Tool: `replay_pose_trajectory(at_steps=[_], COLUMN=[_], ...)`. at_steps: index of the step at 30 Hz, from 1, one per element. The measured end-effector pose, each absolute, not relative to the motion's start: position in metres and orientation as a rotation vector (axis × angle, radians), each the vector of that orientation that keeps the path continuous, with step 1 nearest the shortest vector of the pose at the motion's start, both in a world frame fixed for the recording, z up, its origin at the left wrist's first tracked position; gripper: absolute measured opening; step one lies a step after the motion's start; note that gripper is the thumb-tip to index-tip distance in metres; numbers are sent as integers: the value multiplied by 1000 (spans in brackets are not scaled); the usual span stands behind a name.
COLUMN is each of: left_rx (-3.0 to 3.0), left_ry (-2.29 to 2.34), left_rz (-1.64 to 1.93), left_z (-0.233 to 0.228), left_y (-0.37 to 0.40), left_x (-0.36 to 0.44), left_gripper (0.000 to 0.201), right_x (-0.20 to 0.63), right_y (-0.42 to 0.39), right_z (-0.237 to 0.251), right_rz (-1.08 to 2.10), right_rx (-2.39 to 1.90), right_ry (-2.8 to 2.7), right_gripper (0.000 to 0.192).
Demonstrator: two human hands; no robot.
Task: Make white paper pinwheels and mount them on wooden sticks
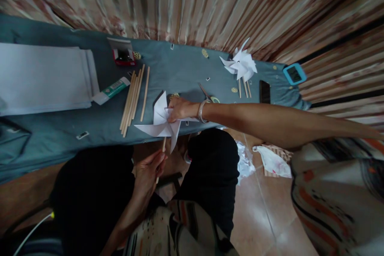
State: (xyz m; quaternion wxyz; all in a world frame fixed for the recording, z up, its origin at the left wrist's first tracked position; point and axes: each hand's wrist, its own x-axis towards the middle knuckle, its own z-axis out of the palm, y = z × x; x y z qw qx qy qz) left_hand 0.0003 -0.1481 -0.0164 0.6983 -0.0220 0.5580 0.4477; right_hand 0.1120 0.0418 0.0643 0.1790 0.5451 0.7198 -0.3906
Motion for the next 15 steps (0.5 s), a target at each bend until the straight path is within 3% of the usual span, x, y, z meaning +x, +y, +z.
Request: replay_pose_trajectory(at_steps=[6, 10, 15], left_rx=[-28, -20, -22], left_ry=[1254, 1253, 1246], left_rz=[1028, 1082, 1102], left_z=[-14, -14, -14], left_y=[-147, -146, -146], left_x=[-1, -1, 0], left_gripper=[51, 48, 43], right_x=[102, 98, 104], right_y=[47, 47, 50], right_z=[71, 76, 76], right_rz=[-861, -696, -718], right_rx=[1384, 1289, 1250], right_ry=[2090, 2167, 2169], right_gripper=[3, 16, 26])
